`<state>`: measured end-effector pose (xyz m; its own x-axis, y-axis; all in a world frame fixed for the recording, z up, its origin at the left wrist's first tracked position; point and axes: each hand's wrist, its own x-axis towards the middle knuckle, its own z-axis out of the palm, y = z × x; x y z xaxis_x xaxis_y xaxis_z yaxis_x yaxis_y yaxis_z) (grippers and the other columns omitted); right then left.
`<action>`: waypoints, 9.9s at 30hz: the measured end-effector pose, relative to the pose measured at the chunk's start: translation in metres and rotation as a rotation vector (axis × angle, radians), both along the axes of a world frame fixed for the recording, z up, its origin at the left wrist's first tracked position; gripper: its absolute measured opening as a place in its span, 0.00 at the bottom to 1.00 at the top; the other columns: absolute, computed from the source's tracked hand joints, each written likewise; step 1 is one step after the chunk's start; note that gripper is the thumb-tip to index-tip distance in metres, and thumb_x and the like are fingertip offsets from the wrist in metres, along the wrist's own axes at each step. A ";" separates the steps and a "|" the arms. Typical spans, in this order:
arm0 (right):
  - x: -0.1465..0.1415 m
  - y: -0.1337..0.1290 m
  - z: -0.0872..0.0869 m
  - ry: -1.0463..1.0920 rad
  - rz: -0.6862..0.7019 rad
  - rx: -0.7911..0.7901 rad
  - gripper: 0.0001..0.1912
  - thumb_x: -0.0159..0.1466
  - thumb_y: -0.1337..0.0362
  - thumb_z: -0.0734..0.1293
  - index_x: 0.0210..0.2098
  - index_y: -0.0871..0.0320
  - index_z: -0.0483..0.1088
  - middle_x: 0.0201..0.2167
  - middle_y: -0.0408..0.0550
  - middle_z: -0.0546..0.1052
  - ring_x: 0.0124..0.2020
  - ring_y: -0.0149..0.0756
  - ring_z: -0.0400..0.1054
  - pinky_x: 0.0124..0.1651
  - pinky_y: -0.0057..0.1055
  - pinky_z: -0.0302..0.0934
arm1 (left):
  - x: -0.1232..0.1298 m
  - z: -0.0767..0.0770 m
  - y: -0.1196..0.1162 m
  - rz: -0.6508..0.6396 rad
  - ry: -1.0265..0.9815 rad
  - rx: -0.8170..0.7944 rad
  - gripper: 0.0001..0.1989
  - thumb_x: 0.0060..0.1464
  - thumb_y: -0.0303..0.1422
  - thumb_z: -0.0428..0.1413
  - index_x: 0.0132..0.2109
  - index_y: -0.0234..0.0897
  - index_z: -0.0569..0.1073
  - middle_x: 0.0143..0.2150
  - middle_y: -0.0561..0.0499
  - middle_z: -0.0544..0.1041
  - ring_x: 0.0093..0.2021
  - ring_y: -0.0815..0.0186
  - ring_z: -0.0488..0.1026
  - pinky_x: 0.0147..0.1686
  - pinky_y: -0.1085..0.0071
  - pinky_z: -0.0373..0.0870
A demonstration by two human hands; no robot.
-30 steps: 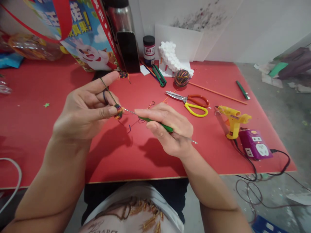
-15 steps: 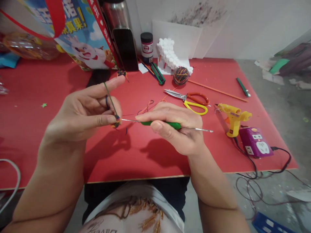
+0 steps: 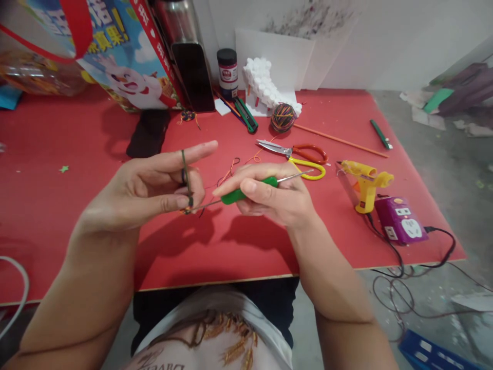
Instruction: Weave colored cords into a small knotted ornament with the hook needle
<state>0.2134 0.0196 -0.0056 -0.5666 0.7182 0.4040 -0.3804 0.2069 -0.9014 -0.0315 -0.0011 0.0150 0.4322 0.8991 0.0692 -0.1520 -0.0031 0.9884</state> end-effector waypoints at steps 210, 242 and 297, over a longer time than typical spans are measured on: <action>-0.036 -0.013 -0.036 -0.184 -0.691 0.658 0.14 0.74 0.69 0.66 0.55 0.53 0.79 0.42 0.49 0.86 0.40 0.36 0.80 0.46 0.37 0.77 | 0.020 -0.039 0.014 0.371 0.041 0.240 0.37 0.49 0.39 0.76 0.66 0.47 0.78 0.51 0.44 0.85 0.49 0.57 0.80 0.52 0.61 0.76; -0.037 -0.010 -0.040 0.115 -0.566 0.006 0.10 0.75 0.58 0.68 0.48 0.53 0.81 0.25 0.40 0.76 0.20 0.26 0.63 0.22 0.26 0.61 | 0.024 -0.043 0.019 0.272 -0.189 0.049 0.20 0.67 0.49 0.61 0.38 0.39 0.88 0.48 0.42 0.87 0.43 0.61 0.83 0.49 0.62 0.81; -0.040 -0.014 -0.050 -0.035 -0.557 -0.069 0.13 0.75 0.65 0.67 0.55 0.51 0.81 0.36 0.45 0.82 0.28 0.29 0.75 0.35 0.33 0.74 | 0.039 -0.052 0.016 0.523 -0.303 -0.268 0.08 0.50 0.31 0.74 0.39 0.41 0.89 0.48 0.46 0.88 0.43 0.64 0.84 0.42 0.72 0.81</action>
